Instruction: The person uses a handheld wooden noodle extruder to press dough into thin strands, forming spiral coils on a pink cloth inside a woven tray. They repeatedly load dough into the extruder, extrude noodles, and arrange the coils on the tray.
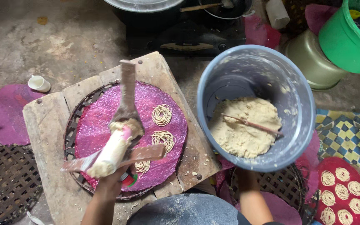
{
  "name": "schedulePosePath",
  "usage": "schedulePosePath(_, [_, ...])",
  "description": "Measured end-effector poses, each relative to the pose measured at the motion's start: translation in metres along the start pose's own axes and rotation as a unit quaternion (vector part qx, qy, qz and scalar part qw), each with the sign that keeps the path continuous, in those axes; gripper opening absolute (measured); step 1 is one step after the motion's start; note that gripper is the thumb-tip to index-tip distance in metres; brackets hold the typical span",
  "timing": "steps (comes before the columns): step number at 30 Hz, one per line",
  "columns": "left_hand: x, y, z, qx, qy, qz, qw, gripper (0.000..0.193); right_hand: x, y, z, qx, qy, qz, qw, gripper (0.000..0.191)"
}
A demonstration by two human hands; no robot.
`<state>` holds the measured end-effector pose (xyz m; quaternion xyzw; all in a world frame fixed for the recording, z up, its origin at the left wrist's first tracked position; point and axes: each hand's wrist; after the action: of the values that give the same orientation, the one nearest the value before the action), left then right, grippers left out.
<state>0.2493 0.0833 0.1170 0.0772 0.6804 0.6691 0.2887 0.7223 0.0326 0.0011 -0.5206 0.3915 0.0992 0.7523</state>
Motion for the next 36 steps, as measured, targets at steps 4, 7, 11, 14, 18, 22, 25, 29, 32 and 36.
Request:
schedulePosePath(4, [-0.013,-0.014,0.040,0.109,0.026,-0.049,0.992,0.030,-0.003,-0.005,-0.018,-0.003,0.029,-0.025,0.999,0.078])
schedulePosePath(7, [-0.028,-0.023,0.081,0.187,0.001,0.025,0.982,0.028,-0.012,-0.003,-0.011,-0.006,0.042,-0.042,0.998,0.078])
schedulePosePath(11, [-0.055,-0.030,0.117,0.201,-0.077,0.124,0.969,0.028,-0.022,0.005,0.006,-0.012,0.065,-0.071,0.995,0.077])
schedulePosePath(14, [-0.072,-0.028,0.133,0.161,-0.113,0.205,0.959,0.032,-0.020,0.010,0.008,-0.003,0.093,-0.104,0.990,0.077])
schedulePosePath(18, [-0.086,-0.019,0.153,0.181,-0.113,0.253,0.944,0.033,-0.005,0.002,0.002,-0.019,0.123,-0.237,0.964,0.077])
schedulePosePath(22, [-0.087,-0.011,0.168,0.104,-0.091,0.221,0.966,0.032,0.021,-0.055,-0.007,0.105,0.228,-0.478,0.842,0.046])
schedulePosePath(25, [-0.084,-0.006,0.172,0.084,-0.073,0.102,0.989,0.031,0.010,-0.126,-0.014,0.244,0.308,-0.549,0.738,0.032])
schedulePosePath(29, [-0.089,-0.001,0.181,0.167,-0.034,0.187,0.967,0.028,-0.035,-0.183,0.016,0.122,0.035,-0.674,0.728,0.023])
schedulePosePath(32, [-0.103,-0.003,0.197,0.110,-0.044,0.170,0.978,0.028,-0.060,-0.150,0.088,-0.023,-0.193,-0.828,0.526,0.031])
schedulePosePath(36, [-0.107,-0.010,0.207,-0.072,-0.037,0.244,0.966,0.030,-0.064,-0.116,0.128,-0.245,-0.297,-0.882,0.270,0.030])
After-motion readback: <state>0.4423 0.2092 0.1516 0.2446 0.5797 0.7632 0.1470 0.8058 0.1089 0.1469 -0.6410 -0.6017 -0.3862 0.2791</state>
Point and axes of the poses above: each hand's wrist, its own z-axis towards the middle knuckle, its own x-axis out of the back of the hand, y = z × x, and after that the axes turned 8 degrees about -y, right-handed
